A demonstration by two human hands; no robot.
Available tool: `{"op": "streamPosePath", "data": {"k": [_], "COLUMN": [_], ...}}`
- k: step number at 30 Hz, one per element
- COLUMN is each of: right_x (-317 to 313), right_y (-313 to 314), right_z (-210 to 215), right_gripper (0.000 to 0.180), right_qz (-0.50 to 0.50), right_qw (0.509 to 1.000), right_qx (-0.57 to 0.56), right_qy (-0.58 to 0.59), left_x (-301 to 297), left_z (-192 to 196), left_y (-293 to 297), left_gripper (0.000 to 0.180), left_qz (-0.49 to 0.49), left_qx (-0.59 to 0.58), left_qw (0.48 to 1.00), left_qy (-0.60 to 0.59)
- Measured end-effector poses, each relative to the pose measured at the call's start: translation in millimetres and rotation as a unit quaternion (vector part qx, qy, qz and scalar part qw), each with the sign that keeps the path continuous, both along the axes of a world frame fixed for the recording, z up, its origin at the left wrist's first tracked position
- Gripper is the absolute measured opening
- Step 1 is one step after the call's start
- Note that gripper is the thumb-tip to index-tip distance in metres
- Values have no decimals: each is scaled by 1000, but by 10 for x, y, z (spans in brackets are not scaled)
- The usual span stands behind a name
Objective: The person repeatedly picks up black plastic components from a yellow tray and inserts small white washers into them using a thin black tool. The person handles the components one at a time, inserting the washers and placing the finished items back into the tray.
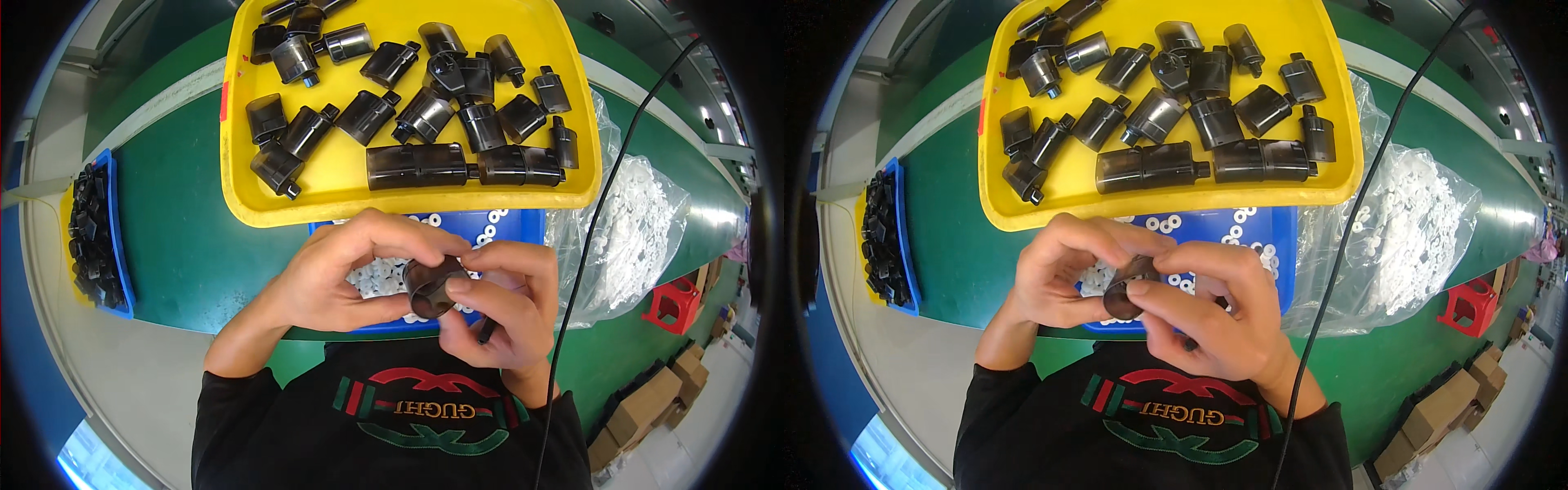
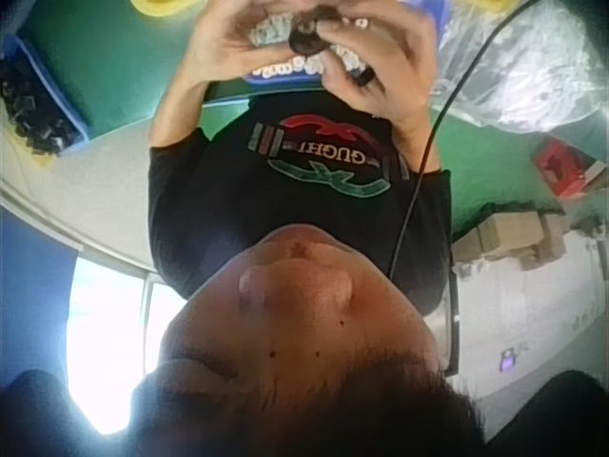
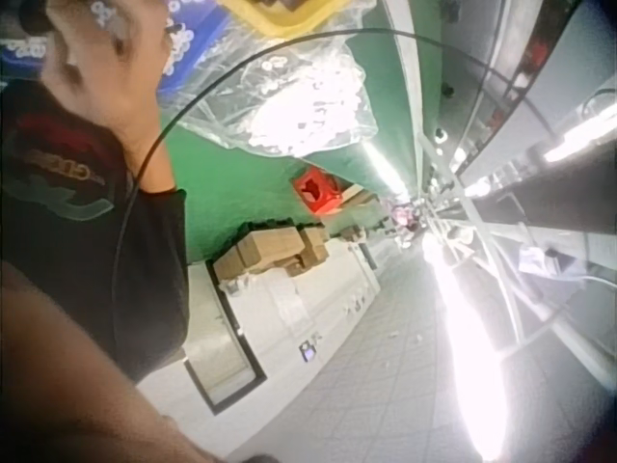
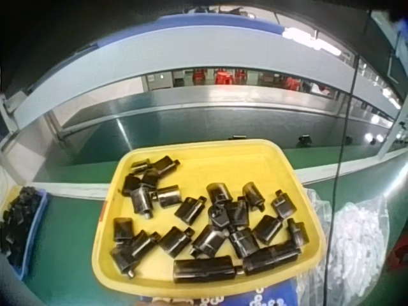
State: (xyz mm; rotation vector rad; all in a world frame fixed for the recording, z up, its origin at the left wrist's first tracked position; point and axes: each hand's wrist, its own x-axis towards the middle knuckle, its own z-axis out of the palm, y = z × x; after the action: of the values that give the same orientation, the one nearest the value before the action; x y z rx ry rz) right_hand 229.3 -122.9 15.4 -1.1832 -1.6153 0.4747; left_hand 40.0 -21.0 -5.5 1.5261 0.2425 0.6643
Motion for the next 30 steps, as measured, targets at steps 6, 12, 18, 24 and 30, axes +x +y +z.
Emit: {"op": "streamPosePath", "data": {"k": [6,12,18,24,30], "right_x": [61,-20,-97,-158,-248], "right_y": [89,261,272,258,280], "right_z": [357,538,534,393,348], "right_gripper": [14,10,24,23,25], "right_qz": [73,248,242,213,206], "right_qw": [954,836,885,916,918], "right_qx": [88,112,-3,-22,-15], "right_qy": [277,477,398,340,338], "left_x": [4,92,96,126,128], "left_z": [173,49,52,6,-21], "left_y": [-34,-159,-141,-169,-192], "left_gripper": [38,32,29,27,27], "left_qz": [72,85,60,80,102], "left_qx": [156,32,151,143,136], "left_qw": [979,995,982,983,983], "left_qy": [112,34,93,83,69]}}
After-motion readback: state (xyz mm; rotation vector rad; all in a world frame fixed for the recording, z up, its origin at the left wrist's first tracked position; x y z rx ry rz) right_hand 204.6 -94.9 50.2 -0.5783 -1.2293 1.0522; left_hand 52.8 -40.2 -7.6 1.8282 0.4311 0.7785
